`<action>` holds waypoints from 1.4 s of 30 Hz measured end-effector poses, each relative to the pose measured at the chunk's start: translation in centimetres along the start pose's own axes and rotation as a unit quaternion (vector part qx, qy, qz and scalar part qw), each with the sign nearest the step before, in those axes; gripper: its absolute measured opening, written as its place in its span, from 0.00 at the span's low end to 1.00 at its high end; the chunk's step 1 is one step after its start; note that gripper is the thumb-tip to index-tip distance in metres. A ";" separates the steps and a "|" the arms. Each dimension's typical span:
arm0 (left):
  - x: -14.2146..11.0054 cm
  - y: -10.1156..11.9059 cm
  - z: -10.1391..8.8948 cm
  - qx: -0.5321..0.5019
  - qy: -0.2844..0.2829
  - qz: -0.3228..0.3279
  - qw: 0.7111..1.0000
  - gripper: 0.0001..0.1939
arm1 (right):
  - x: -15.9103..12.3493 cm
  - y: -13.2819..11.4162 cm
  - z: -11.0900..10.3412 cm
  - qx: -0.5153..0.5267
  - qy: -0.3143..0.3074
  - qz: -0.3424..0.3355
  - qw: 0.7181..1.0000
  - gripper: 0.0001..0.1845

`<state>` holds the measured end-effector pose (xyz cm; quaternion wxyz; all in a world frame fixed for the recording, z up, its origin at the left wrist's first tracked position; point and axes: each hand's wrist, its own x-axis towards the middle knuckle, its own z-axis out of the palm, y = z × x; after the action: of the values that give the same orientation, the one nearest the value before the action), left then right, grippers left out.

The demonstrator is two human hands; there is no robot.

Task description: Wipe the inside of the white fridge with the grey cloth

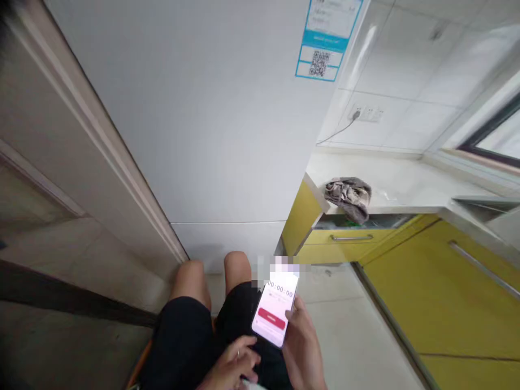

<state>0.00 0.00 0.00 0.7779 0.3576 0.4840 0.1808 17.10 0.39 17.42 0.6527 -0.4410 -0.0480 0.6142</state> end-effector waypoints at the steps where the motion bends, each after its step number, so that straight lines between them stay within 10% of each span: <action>1: -0.1 0.1 0.0 -0.006 0.007 -0.002 1.000 0.43 | 0.0 0.0 -0.1 -0.005 -0.002 0.001 1.000 0.29; 42: -1.0 2.9 -2.0 -0.143 0.028 -0.045 0.988 0.31 | -1.1 -0.3 3.0 0.001 -0.057 0.005 0.998 0.49</action>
<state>-2.04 2.11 2.22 0.8146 0.2152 0.4905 0.2226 15.27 1.04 19.96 0.6464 -0.4046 -0.0827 0.6416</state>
